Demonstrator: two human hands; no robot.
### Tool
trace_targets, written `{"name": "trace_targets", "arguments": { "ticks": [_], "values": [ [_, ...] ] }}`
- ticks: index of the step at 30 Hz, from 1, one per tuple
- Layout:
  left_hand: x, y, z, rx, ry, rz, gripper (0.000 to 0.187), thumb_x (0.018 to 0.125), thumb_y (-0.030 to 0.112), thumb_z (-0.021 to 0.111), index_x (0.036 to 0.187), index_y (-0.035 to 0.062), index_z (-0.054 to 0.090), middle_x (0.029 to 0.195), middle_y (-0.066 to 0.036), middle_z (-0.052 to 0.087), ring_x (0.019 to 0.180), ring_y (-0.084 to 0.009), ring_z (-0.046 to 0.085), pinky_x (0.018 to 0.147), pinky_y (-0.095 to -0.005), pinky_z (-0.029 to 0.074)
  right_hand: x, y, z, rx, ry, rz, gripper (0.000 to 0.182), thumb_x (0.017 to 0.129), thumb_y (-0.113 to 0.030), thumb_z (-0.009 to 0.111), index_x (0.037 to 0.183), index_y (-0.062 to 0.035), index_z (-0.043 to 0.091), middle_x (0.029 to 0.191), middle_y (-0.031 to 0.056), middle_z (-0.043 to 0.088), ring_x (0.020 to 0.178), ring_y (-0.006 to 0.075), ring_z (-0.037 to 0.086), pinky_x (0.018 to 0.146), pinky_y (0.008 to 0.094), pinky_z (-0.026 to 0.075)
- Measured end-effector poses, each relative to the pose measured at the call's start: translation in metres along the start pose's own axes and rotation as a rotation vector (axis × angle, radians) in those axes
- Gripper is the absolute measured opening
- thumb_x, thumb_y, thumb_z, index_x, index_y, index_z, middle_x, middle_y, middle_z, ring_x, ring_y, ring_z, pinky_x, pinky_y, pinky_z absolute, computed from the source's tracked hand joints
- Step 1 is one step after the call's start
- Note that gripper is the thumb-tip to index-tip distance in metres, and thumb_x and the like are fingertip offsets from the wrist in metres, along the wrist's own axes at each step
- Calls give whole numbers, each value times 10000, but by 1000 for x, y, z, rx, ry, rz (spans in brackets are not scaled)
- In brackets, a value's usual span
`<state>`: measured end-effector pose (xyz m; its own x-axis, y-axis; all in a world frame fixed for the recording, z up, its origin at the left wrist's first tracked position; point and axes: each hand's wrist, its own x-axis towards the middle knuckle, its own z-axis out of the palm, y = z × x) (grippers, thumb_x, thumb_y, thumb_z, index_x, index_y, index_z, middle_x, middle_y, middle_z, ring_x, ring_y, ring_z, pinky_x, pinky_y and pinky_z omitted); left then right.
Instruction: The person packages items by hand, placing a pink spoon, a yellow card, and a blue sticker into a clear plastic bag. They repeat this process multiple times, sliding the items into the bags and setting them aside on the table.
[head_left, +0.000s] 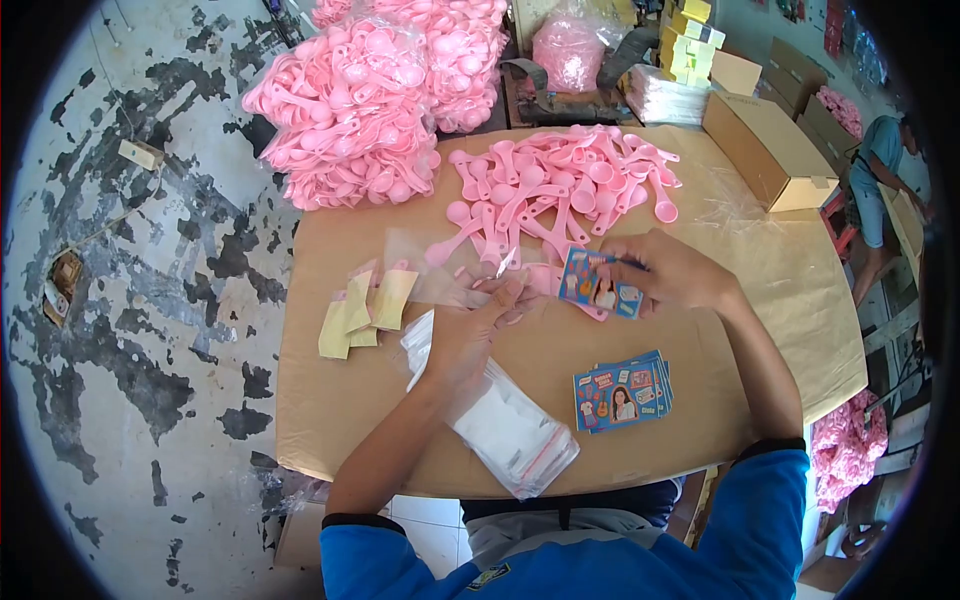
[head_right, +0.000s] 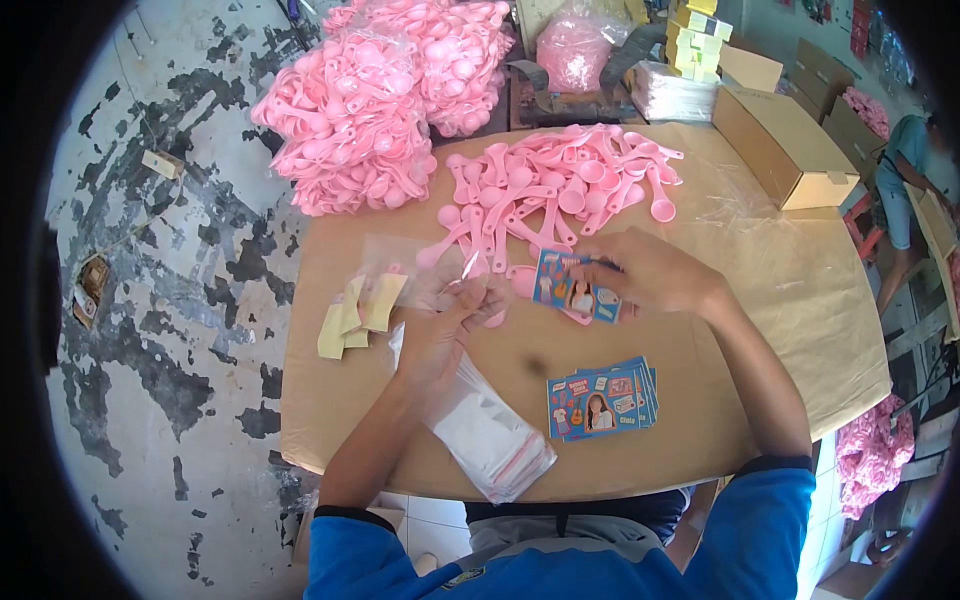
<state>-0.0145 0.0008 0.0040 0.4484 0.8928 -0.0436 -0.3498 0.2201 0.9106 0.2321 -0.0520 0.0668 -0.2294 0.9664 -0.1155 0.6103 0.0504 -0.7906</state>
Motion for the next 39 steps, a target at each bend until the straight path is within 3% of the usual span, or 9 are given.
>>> {"name": "trace_targets", "arguments": {
  "ticks": [4, 13, 19, 22, 25, 28, 31, 33, 39],
  "values": [
    [-1, 9, 5, 15, 64, 84, 416, 892, 131, 660, 1221, -6, 446, 1030, -118, 637, 966, -209, 644, 864, -331, 559, 10, 3, 11, 176, 81, -99, 191, 1001, -204, 478, 1036, -42, 571, 683, 26, 591, 504, 76, 559, 412, 225, 429],
    [-1, 3, 6, 20, 41, 96, 493, 900, 149, 652, 1297, -26, 417, 1122, -121, 608, 1022, -201, 619, 828, -319, 555, 9, -12, 42, 325, 164, -114, 180, 975, -181, 538, 1004, -11, 588, 669, 18, 576, 526, 60, 541, 442, 227, 424],
    [-2, -1, 4, 153, -23, 49, 464, 852, 293, 723, 1196, 29, 560, 1025, -24, 654, 913, -87, 616, 801, -243, 478, 10, -7, 44, 77, 123, -229, 162, 949, -157, 583, 1004, -9, 619, 712, 3, 604, 541, 42, 531, 491, 212, 447],
    [-4, -4, 8, 107, 69, -3, 446, 848, 297, 729, 1168, 23, 582, 1010, -20, 654, 891, -79, 601, 788, -240, 475, 13, -2, 54, 388, 138, -282, 235, 929, -135, 598, 1120, 1, 617, 771, 36, 640, 611, 78, 558, 553, 233, 473],
    [0, -5, 3, -2, 63, 18, 436, 838, 272, 741, 1157, 20, 585, 1022, -24, 646, 920, -95, 605, 808, -247, 480, 12, -11, 50, 356, 76, -45, 253, 918, -113, 608, 1140, 6, 622, 799, 33, 648, 633, 69, 568, 583, 231, 489],
    [-13, 5, 20, 177, -33, -1, 492, 823, 244, 757, 1211, 23, 551, 1044, -26, 635, 991, -117, 600, 852, -265, 487, 15, -5, 64, 348, 133, -128, 249, 914, -102, 610, 1135, 10, 633, 797, 23, 647, 637, 56, 565, 582, 233, 492],
    [-12, -7, 14, 205, -157, 80, 592, 813, 191, 762, 1302, 28, 472, 1138, -57, 608, 1055, -134, 587, 898, -283, 488, 16, -10, 78, 629, 190, -137, 258, 905, -120, 634, 1136, -4, 644, 772, 3, 633, 614, 55, 554, 549, 230, 476],
    [-12, -7, 14, 177, -247, 240, 586, 866, 214, 703, 1345, 32, 419, 1204, -79, 581, 1082, -145, 580, 915, -301, 491, 21, -3, 79, 614, 166, -129, 262, 904, -146, 647, 1130, -12, 647, 750, -7, 620, 615, 49, 543, 546, 220, 460],
    [-3, 9, 10, -238, -209, 95, 591, 970, 371, 496, 1434, 70, 287, 1334, -141, 503, 1200, -253, 528, 993, -400, 460, 23, -8, 77, 674, 129, -144, 180, 908, -221, 663, 910, -42, 646, 684, -25, 576, 596, 29, 499, 513, 209, 400]
  ]
}}
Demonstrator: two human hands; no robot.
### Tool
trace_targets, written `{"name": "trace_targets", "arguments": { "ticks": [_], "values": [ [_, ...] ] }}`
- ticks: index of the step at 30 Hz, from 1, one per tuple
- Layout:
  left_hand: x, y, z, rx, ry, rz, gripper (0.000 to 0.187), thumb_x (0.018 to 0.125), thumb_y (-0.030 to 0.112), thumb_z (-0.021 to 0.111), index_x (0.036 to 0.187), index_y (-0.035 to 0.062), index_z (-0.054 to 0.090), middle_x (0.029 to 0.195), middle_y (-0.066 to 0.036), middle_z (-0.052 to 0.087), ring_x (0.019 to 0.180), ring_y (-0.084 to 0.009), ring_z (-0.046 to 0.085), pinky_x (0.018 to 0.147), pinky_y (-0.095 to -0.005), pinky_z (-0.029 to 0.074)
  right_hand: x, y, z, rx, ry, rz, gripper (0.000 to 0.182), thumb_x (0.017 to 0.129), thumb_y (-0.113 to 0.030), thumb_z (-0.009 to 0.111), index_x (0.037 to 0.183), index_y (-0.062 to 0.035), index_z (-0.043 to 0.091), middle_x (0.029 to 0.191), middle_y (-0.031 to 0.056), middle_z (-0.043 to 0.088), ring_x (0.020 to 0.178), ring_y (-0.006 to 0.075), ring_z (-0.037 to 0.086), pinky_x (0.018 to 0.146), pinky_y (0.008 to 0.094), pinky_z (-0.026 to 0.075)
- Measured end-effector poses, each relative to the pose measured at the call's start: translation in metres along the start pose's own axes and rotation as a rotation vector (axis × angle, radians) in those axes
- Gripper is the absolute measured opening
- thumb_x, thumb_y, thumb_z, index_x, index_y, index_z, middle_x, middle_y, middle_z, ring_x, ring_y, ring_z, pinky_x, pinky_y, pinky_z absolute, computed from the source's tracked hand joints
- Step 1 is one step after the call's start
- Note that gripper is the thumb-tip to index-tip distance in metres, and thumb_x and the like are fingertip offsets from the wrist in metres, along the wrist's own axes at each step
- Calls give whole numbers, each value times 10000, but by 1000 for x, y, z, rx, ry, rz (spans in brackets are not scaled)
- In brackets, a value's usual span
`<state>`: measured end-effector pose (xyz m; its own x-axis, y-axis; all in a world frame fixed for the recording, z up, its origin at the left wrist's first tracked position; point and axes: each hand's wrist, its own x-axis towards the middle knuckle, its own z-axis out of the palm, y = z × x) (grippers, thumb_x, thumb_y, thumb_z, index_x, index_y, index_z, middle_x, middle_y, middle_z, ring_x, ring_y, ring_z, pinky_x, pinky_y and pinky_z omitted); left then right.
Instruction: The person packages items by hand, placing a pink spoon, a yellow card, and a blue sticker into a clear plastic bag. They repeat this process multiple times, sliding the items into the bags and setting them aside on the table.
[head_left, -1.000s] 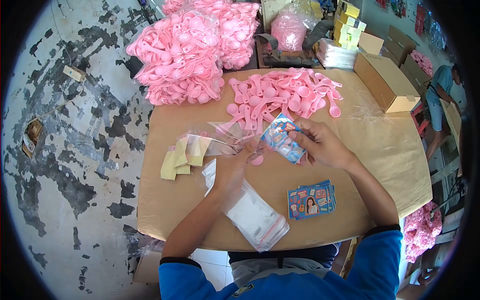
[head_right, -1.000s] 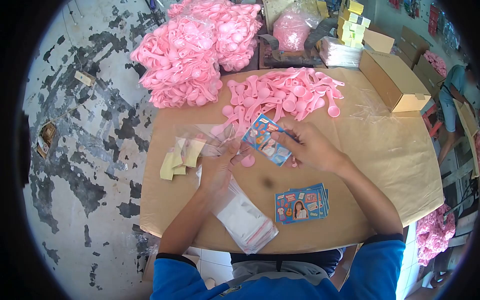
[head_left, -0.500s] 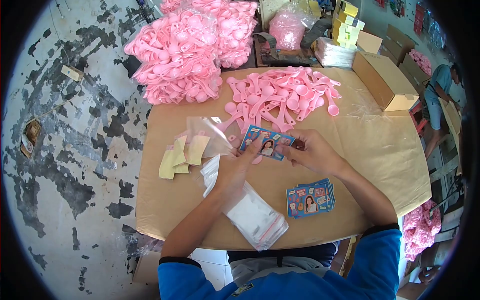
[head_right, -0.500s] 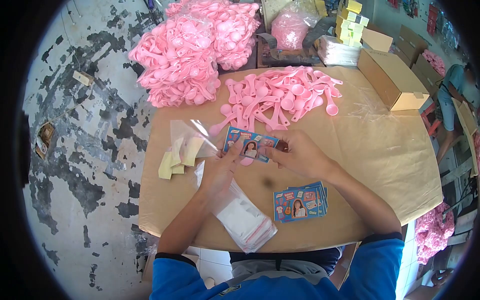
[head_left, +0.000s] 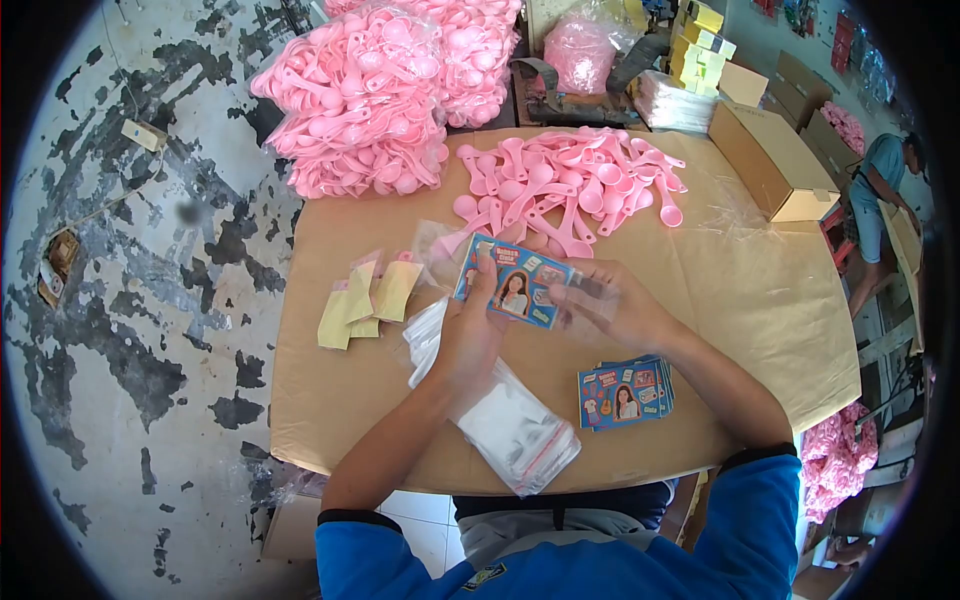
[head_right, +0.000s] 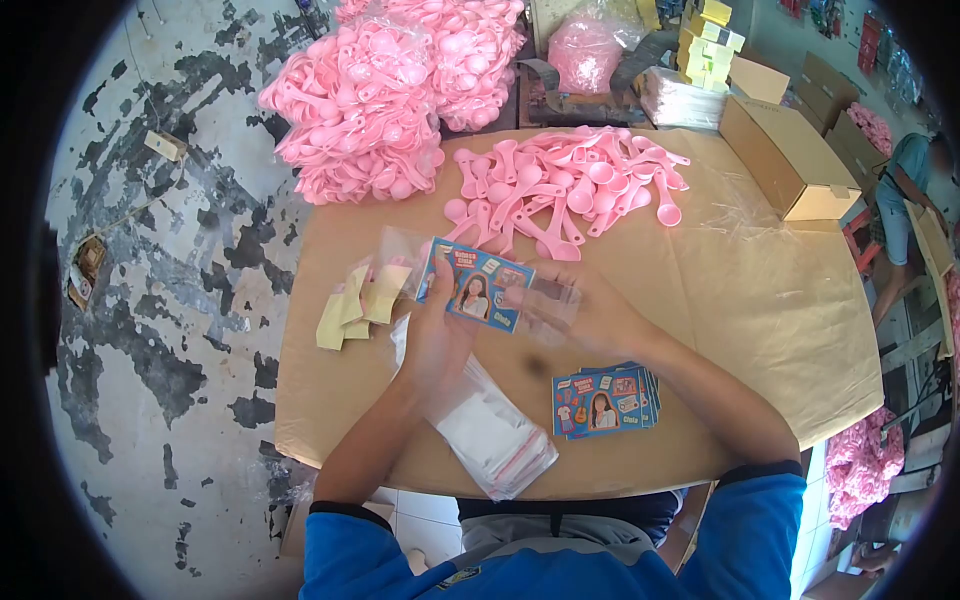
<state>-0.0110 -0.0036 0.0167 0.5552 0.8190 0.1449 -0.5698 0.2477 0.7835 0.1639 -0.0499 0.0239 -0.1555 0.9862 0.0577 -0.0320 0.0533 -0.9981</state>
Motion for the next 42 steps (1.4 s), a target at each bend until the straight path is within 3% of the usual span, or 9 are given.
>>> {"name": "trace_targets", "arguments": {
  "ticks": [7, 10, 16, 22, 25, 28, 34, 40, 42],
  "values": [
    [-10, -15, 2, 303, -34, 137, 479, 996, 306, 473, 1384, 53, 354, 1301, -147, 526, 1167, -221, 549, 989, -395, 462, -2, 1, 0, 58, 54, -14, 249, 922, -274, 645, 781, -76, 593, 663, -29, 558, 561, 36, 477, 486, 220, 384],
    [-7, -8, -3, -38, -36, 57, 437, 970, 236, 544, 1337, 40, 409, 1279, -145, 538, 1148, -198, 555, 971, -388, 470, 1, 8, -6, 20, 88, -26, 211, 920, -230, 649, 800, -64, 600, 668, -26, 565, 574, 34, 490, 485, 206, 377],
    [-3, -10, -17, 367, 177, 143, 382, 948, 197, 593, 1281, 48, 479, 1146, -60, 611, 969, -106, 608, 853, -285, 506, 1, 11, -6, -105, 22, -216, 194, 895, -209, 678, 959, -29, 642, 763, -8, 606, 618, 37, 517, 546, 205, 415],
    [-7, -2, 10, 53, 4, 119, 492, 920, 187, 637, 1343, 50, 428, 1189, -72, 578, 1029, -124, 587, 877, -292, 506, -3, -1, -2, -169, 96, 30, 160, 905, -155, 660, 997, -28, 637, 813, 7, 626, 677, 62, 563, 593, 237, 476],
    [-7, -3, 1, 81, -3, 11, 596, 849, 147, 719, 1352, 58, 413, 1188, -66, 564, 1043, -128, 575, 880, -285, 505, -2, -6, 6, 248, -18, 89, 174, 857, -185, 723, 883, -56, 611, 734, -2, 593, 627, 65, 543, 539, 241, 445],
    [-21, 6, 13, 503, -225, 108, 611, 799, 74, 750, 1317, 58, 426, 1159, -61, 568, 1037, -128, 573, 886, -283, 504, 0, 17, 1, 17, -53, 12, 257, 888, -291, 678, 923, -46, 611, 744, 7, 594, 644, 70, 554, 539, 246, 452],
    [-2, 14, -11, 318, 95, 274, 483, 777, 16, 749, 1172, 67, 477, 1221, -94, 568, 1019, -133, 585, 850, -287, 524, 3, -13, -15, 508, -73, 75, 437, 991, -448, 433, 1088, -41, 559, 780, 45, 593, 666, 110, 590, 540, 260, 503],
    [9, 13, -29, 396, 170, 292, 379, 799, 14, 722, 1123, 42, 526, 1153, -120, 617, 991, -154, 614, 892, -314, 504, 13, -12, -52, 120, 76, 7, 407, 971, -428, 493, 983, -42, 621, 728, 9, 608, 671, 106, 576, 558, 286, 493],
    [11, 16, -29, 285, 233, 267, 386, 797, 8, 721, 1126, 47, 525, 1128, -109, 623, 980, -153, 615, 891, -312, 497, 16, -2, -60, -416, 37, -122, 340, 946, -366, 545, 957, -34, 617, 712, 17, 600, 670, 115, 584, 580, 290, 495]
  ]
}}
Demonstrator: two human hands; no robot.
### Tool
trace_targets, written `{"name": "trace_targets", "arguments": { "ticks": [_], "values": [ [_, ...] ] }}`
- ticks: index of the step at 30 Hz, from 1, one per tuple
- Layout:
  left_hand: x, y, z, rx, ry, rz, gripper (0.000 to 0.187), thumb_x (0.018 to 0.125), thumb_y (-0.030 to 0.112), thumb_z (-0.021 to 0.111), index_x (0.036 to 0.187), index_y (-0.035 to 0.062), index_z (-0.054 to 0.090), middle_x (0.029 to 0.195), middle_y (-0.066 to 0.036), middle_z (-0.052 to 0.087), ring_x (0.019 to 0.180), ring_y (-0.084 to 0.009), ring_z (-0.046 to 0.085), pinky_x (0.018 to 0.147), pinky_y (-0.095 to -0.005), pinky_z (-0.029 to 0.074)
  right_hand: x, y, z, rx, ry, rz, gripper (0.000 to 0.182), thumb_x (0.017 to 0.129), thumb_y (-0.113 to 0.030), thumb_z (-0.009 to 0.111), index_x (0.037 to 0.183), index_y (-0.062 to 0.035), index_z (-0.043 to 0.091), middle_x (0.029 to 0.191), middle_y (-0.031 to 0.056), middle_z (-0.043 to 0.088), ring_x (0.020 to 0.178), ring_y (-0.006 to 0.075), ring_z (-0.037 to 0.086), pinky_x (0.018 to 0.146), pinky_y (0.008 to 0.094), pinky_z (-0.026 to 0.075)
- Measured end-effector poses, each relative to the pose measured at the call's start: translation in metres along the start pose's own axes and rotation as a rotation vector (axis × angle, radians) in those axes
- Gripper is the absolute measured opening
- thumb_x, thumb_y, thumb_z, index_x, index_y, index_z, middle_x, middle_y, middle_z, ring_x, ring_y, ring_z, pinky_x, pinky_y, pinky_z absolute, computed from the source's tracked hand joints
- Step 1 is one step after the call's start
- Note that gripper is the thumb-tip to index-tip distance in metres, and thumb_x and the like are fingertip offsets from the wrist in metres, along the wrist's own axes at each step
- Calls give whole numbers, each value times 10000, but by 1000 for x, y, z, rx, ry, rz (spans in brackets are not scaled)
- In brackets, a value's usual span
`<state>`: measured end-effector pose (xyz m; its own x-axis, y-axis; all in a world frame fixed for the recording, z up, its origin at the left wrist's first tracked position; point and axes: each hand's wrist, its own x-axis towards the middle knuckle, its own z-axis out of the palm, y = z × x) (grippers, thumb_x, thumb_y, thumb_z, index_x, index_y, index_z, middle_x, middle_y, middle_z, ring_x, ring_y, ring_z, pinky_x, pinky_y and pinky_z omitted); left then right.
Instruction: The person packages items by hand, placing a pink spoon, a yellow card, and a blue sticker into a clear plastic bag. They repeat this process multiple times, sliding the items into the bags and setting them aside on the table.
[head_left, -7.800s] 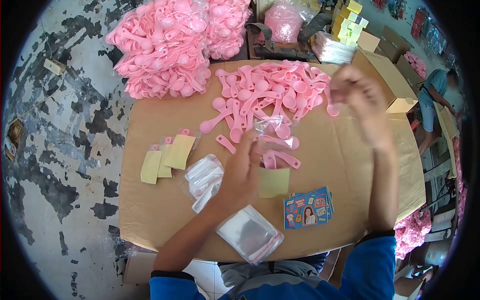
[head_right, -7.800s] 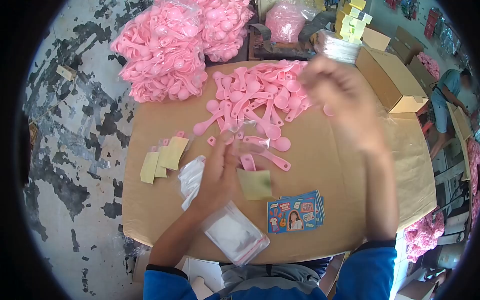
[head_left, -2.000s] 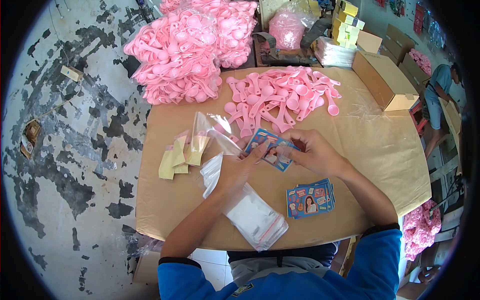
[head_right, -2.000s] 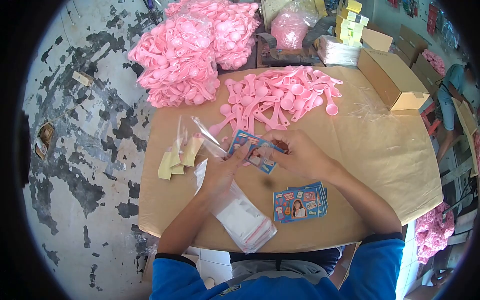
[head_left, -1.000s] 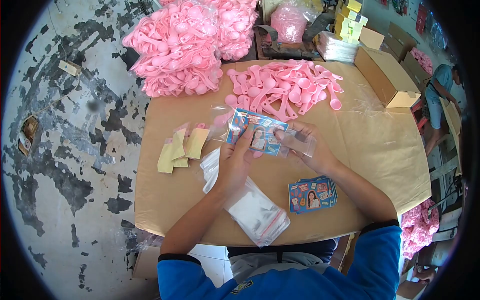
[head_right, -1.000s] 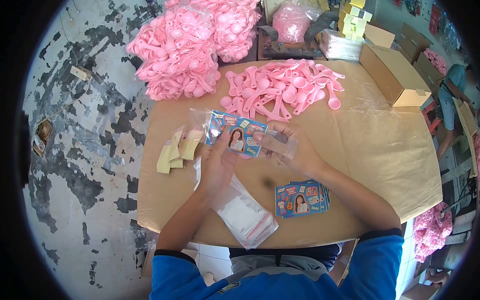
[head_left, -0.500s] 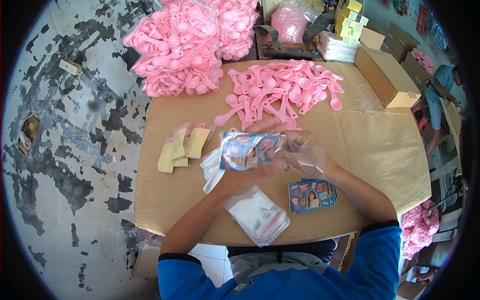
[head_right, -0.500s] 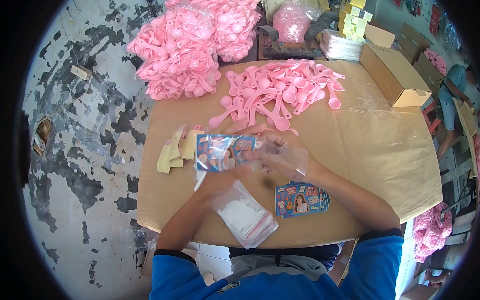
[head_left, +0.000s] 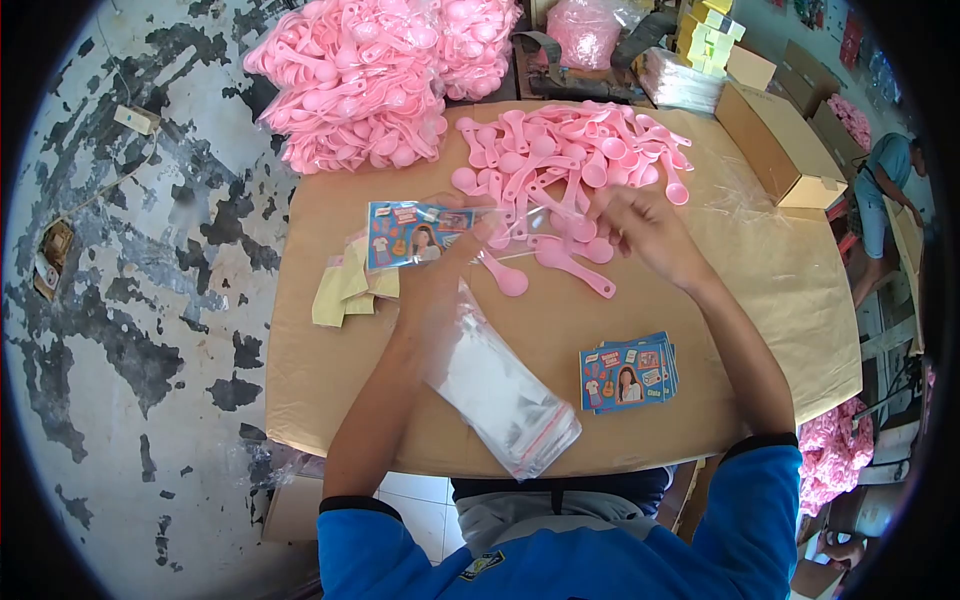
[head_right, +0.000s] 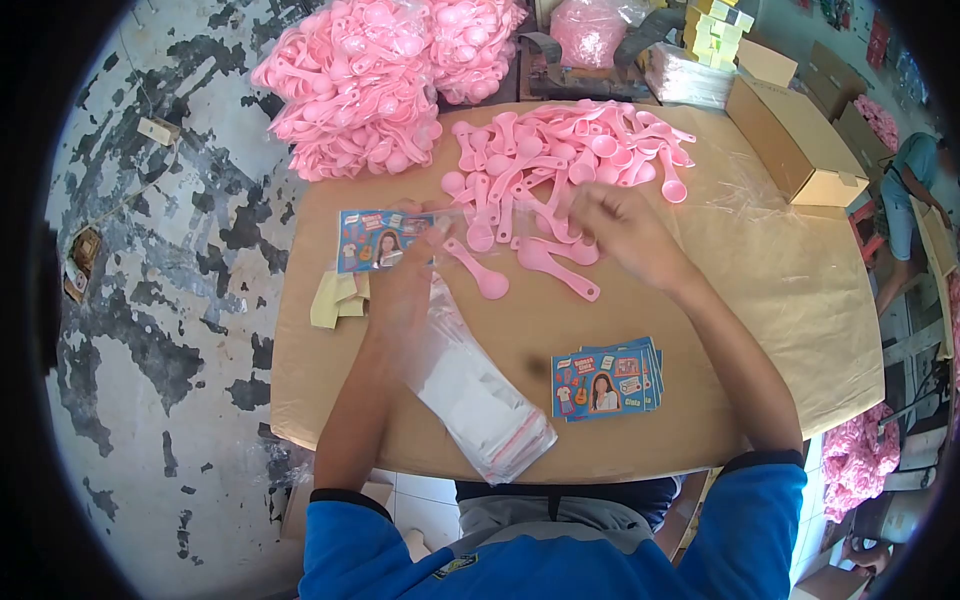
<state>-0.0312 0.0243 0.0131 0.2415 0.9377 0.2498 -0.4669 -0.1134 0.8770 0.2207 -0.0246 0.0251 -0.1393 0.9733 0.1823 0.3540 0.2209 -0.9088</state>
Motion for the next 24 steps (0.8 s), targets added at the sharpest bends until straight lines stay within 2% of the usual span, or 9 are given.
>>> {"name": "trace_targets", "arguments": {
  "ticks": [1, 2, 5, 8, 11, 14, 17, 22, 24],
  "values": [
    [2, -2, -2, -21, 2, 18, 388, 795, 4, 721, 1127, 49, 525, 1119, -107, 622, 980, -153, 613, 886, -310, 495, 1, -1, 0, -267, -21, -78, 308, 933, -335, 572, 944, -30, 615, 704, 20, 596, 669, 119, 589, 591, 292, 495],
    [4, -6, -6, -42, 5, 41, 391, 793, 0, 721, 1128, 51, 525, 1111, -104, 622, 980, -153, 611, 881, -308, 494, -6, -6, 0, -536, -145, -22, 213, 904, -214, 594, 972, -13, 605, 719, 77, 605, 680, 199, 615, 645, 329, 491],
    [5, -6, -6, -43, -22, 81, 393, 796, -4, 716, 1133, 56, 523, 1113, -105, 615, 1000, -154, 602, 894, -308, 483, -13, 31, 21, -768, -53, -292, 221, 853, -89, 613, 1054, 4, 614, 800, 122, 612, 781, 187, 607, 719, 329, 488],
    [4, -9, -10, -32, -35, 86, 399, 801, -4, 711, 1145, 57, 519, 1142, -114, 604, 1038, -166, 595, 912, -318, 479, -4, 51, 20, -742, 11, -328, 200, 881, -98, 597, 1043, 19, 613, 759, 130, 587, 725, 199, 592, 685, 339, 480],
    [5, -8, -8, -50, -40, 82, 403, 834, 36, 684, 1189, 72, 495, 1167, -118, 590, 1084, -229, 595, 963, -379, 464, -3, 10, 4, -380, 74, -122, 184, 937, -124, 554, 1028, 27, 604, 678, 70, 532, 630, 149, 542, 588, 303, 443],
    [7, -5, -6, -81, -32, 66, 404, 857, 57, 663, 1216, 83, 480, 1186, -120, 583, 1103, -264, 598, 972, -409, 464, -4, -10, -21, -243, 15, -78, 224, 952, -118, 509, 1106, 17, 600, 773, 65, 588, 618, 149, 531, 585, 293, 428],
    [2, -5, -1, -120, -71, 16, 408, 871, 82, 660, 1231, 86, 469, 1216, -120, 573, 1117, -262, 590, 965, -413, 469, -12, -25, -30, -92, -72, 27, 286, 996, -201, 467, 1136, 10, 600, 723, 10, 527, 606, 71, 441, 553, 251, 382],
    [-14, -17, 13, -341, -149, -182, 473, 871, 92, 675, 1286, 75, 448, 1216, -100, 579, 1133, -220, 570, 973, -366, 476, -20, -49, -4, 17, -250, -44, 404, 1019, -348, 403, 1135, -22, 611, 732, 0, 541, 579, 69, 425, 543, 261, 375],
    [-21, -9, 24, -402, -231, -246, 514, 877, 135, 678, 1320, 87, 422, 1235, -83, 566, 1132, -221, 568, 979, -367, 472, -22, -59, 11, 64, -159, -207, 320, 996, -297, 471, 1060, -23, 624, 748, 26, 576, 610, 78, 485, 556, 261, 402]
  ]
}}
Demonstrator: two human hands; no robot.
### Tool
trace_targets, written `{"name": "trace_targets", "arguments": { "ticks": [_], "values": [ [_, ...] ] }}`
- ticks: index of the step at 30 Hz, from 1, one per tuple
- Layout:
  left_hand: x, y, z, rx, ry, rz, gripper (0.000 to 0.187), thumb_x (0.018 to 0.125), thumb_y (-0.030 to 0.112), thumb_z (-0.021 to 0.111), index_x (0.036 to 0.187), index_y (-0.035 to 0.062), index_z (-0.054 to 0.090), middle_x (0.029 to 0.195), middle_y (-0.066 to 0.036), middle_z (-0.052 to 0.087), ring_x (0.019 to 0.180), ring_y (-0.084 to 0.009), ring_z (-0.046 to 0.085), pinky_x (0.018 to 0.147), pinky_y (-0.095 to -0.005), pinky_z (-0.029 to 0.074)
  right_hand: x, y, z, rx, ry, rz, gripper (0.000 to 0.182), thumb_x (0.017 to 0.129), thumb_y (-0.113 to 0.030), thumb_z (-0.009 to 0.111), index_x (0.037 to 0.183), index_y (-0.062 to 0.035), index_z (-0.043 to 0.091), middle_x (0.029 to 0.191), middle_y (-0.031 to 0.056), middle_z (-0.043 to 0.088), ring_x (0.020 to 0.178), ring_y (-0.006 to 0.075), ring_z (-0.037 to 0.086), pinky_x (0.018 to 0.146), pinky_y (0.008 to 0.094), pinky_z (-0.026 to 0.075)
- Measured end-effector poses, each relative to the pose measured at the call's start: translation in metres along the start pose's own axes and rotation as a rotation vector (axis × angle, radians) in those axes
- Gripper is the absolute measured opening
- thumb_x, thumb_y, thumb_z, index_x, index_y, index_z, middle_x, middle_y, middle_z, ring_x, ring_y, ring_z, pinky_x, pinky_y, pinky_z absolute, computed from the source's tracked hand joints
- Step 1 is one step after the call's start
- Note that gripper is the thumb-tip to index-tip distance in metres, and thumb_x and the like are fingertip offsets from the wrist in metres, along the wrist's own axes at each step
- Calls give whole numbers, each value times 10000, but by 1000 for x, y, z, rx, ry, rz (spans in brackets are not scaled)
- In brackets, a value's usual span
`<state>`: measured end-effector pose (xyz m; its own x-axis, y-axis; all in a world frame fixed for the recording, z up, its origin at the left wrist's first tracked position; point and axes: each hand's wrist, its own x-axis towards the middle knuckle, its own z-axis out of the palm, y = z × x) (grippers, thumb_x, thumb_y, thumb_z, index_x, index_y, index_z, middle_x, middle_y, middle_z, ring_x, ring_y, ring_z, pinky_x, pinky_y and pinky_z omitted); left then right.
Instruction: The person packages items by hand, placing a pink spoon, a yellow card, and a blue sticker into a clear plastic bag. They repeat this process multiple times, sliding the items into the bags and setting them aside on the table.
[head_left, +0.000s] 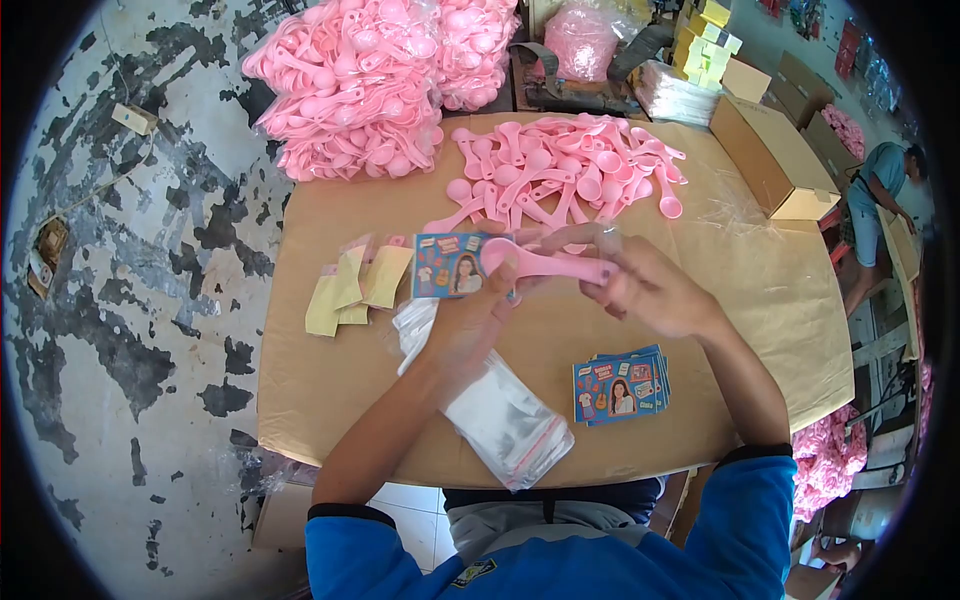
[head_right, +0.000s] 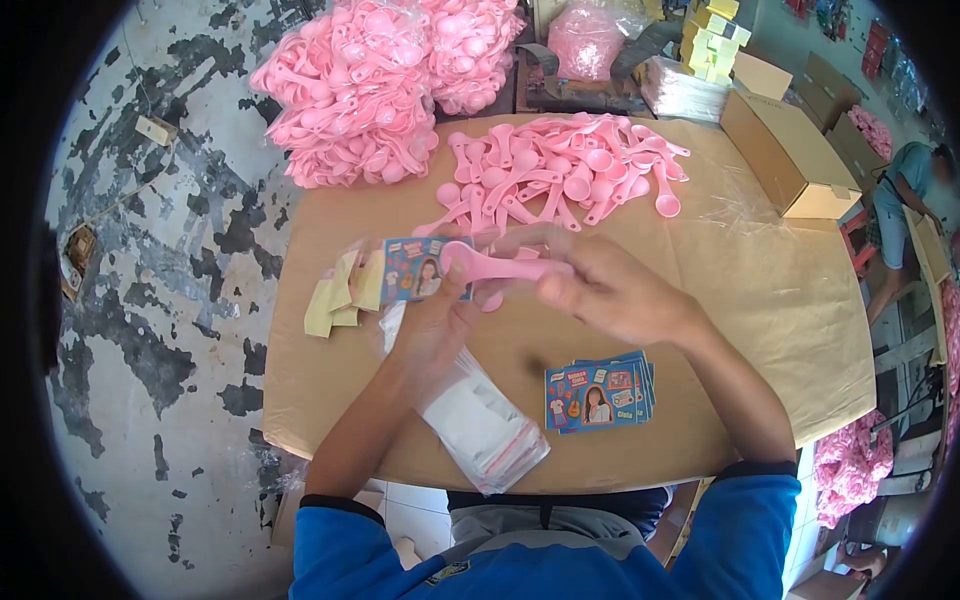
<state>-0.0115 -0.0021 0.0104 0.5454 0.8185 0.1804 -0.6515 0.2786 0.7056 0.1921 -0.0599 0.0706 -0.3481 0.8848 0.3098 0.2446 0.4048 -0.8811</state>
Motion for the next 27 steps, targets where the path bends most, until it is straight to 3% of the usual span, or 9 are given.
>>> {"name": "trace_targets", "arguments": {
  "ticks": [3, 5, 9, 10, 13, 15, 20, 24, 27],
  "values": [
    [-1, -12, -8, 5, -40, -36, 537, 927, 274, 613, 1376, 106, 372, 1275, -85, 537, 1123, -224, 572, 1005, -368, 435, -1, -8, 6, -307, 160, -55, 191, 960, -189, 555, 973, -14, 629, 785, 62, 623, 679, 90, 569, 587, 255, 441],
    [2, -8, -14, 14, -8, -69, 567, 946, 345, 569, 1404, 98, 342, 1290, -96, 523, 1145, -223, 553, 1017, -368, 404, -6, -23, -2, -329, 342, -256, 84, 919, -54, 572, 957, -1, 624, 808, 67, 644, 711, 84, 591, 608, 232, 450],
    [12, 8, -20, 248, 75, 30, 654, 966, 468, 485, 1439, 60, 289, 1314, -124, 499, 1211, -220, 492, 1026, -356, 359, -24, -74, -30, -583, 584, -424, 105, 891, -19, 535, 900, -16, 639, 773, 53, 640, 660, 75, 581, 578, 222, 445],
    [13, 14, -15, 320, 87, 69, 676, 934, 389, 584, 1428, 29, 295, 1323, -131, 490, 1241, -218, 455, 1027, -343, 354, -27, -79, -31, -585, 661, -423, 108, 880, -22, 540, 893, -22, 647, 754, 51, 638, 643, 72, 581, 568, 223, 446],
    [14, 1, -19, 613, -137, 323, 676, 892, 278, 655, 1414, 16, 316, 1307, -146, 501, 1248, -235, 448, 1030, -363, 353, -8, -65, -8, -679, 495, -96, 105, 861, -47, 563, 852, -44, 667, 668, 66, 634, 575, 95, 604, 531, 248, 463],
    [0, -7, 4, 944, -151, 400, 645, 871, 209, 669, 1392, 16, 342, 1288, -145, 515, 1220, -228, 469, 1000, -364, 382, 5, -51, 8, -682, 437, -69, 107, 862, -87, 581, 833, -63, 681, 591, 72, 618, 501, 132, 605, 493, 288, 463],
    [-2, -23, -5, 1060, -326, 150, 428, 904, 96, 599, 1295, 22, 442, 1208, -92, 575, 1039, -164, 572, 887, -305, 453, 22, -41, 27, -590, 257, -28, 166, 860, -169, 610, 886, -17, 672, 631, 89, 645, 535, 223, 631, 553, 323, 497],
    [-6, -18, -6, 774, -265, -147, 376, 922, 93, 575, 1280, 26, 481, 1134, -59, 617, 1021, -118, 568, 885, -286, 456, 37, -15, 20, -420, 553, -287, 154, 882, -133, 647, 953, 0, 679, 683, 22, 642, 541, 81, 517, 564, 251, 446],
    [-7, 2, 11, 714, -299, -247, 368, 934, 114, 567, 1281, 21, 490, 1105, -56, 631, 1010, -99, 567, 877, -271, 462, 30, -8, 10, -317, 342, -135, 181, 873, -146, 670, 978, 2, 676, 723, 31, 659, 578, 100, 547, 559, 252, 453]
  ]
}}
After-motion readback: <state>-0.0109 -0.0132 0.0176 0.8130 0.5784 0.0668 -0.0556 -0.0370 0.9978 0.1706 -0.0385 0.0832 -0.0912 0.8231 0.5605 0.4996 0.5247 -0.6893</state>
